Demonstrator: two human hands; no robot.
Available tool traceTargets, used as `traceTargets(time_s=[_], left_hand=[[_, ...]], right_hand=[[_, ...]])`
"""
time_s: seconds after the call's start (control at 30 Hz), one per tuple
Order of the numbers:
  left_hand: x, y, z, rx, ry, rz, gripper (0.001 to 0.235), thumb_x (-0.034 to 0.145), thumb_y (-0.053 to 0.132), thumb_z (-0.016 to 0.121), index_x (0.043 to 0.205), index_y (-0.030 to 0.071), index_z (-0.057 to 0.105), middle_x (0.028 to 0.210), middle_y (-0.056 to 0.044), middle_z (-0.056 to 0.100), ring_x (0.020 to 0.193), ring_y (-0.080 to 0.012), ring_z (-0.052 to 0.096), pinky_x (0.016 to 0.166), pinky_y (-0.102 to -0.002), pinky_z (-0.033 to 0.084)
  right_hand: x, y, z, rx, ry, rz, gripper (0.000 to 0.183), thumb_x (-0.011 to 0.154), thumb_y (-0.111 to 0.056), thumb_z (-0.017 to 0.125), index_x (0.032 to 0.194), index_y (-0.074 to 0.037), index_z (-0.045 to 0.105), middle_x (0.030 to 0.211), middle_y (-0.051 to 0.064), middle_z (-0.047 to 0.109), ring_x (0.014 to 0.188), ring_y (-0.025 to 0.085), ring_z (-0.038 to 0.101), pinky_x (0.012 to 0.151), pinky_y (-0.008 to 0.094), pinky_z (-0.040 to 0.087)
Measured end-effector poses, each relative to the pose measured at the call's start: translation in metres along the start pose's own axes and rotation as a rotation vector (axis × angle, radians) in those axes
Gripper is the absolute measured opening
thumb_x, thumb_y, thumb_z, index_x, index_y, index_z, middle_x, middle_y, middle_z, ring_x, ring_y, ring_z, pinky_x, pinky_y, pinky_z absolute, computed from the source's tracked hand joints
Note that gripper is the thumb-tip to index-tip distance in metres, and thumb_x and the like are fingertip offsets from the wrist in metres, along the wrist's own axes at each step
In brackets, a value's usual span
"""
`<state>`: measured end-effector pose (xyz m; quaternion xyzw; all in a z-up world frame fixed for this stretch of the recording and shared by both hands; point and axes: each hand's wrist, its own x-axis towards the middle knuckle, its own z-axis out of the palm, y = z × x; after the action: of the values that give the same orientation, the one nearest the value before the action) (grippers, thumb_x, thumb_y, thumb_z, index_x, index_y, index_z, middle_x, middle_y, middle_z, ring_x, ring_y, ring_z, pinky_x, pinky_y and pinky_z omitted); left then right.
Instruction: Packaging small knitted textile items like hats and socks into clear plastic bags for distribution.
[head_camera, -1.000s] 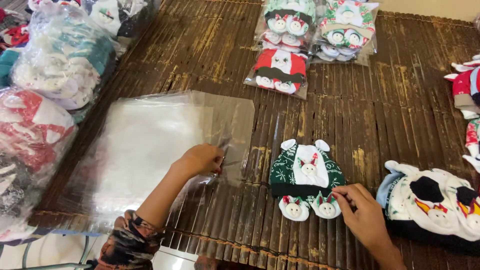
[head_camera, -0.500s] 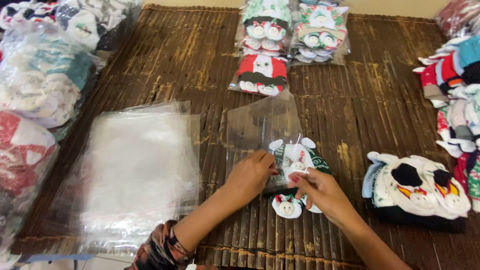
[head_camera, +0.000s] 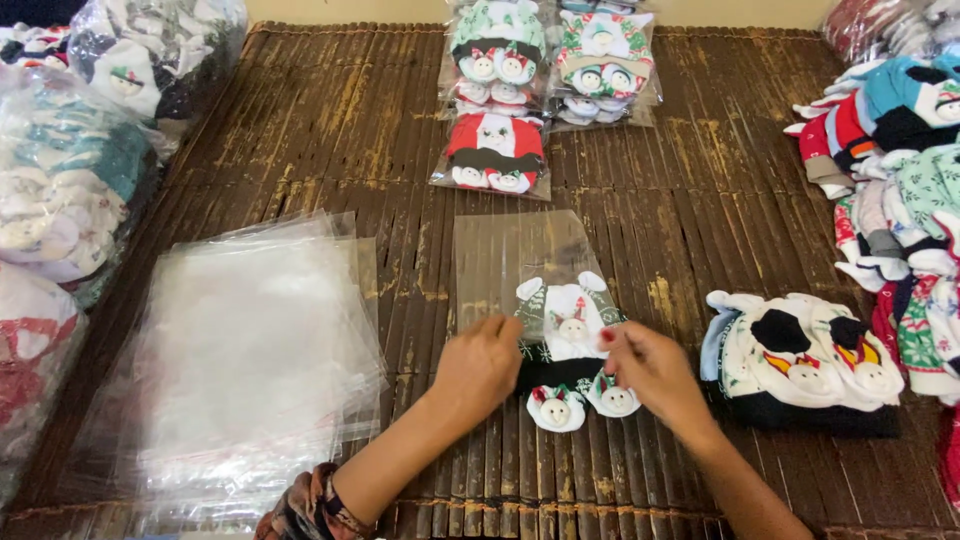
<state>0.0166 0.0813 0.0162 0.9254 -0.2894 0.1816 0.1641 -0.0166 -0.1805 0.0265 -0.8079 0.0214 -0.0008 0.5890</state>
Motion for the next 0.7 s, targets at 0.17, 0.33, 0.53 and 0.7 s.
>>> traceTargets(time_s=[0.17,0.33,0.53,0.7], left_hand=[[0.014,0.004,-0.049,-0.132,-0.009,-0.026,0.019,0.084,-0.005,0.068,0.101,0.002,0.068,0.087,-0.02,0.071,0.077,-0.0384,0.073,0.058,-0.039,0.058],[0.022,-0.008,-0.026,-0.317,-0.088,-0.126,0.008,0.089,0.003,0.064,0.094,0.004,0.07,0.082,-0.019,0.07,0.072,-0.0413,0.072,0.058,-0.044,0.058],[0.03,-0.013,-0.01,-0.296,-0.082,-0.219,0.015,0.092,0.005,0.058,0.106,0.004,0.062,0.091,-0.023,0.068,0.076,-0.0481,0.071,0.064,-0.054,0.056],[0.033,-0.011,-0.006,-0.408,-0.167,-0.246,0.014,0.09,0.012,0.067,0.102,0.009,0.074,0.086,-0.016,0.075,0.078,-0.042,0.073,0.064,-0.044,0.059]], right_hand=[[-0.014,-0.029,-0.021,-0.745,0.177,-0.066,0.032,0.1,-0.038,0.063,0.101,-0.008,0.074,0.08,0.017,0.069,0.077,0.032,0.07,0.066,0.041,0.053],[-0.008,-0.016,-0.012,-0.97,-0.031,0.129,0.062,0.097,-0.054,0.06,0.12,0.003,0.066,0.116,0.026,0.066,0.118,0.046,0.064,0.102,0.052,0.051],[0.003,-0.011,0.028,-0.221,-0.005,0.14,0.057,0.08,-0.037,0.083,0.119,0.0,0.064,0.109,0.027,0.064,0.108,0.043,0.064,0.088,0.049,0.048],[-0.003,-0.027,0.044,0.299,0.1,0.239,0.065,0.078,-0.017,0.088,0.128,0.004,0.054,0.126,0.021,0.05,0.112,0.027,0.051,0.101,0.046,0.045]])
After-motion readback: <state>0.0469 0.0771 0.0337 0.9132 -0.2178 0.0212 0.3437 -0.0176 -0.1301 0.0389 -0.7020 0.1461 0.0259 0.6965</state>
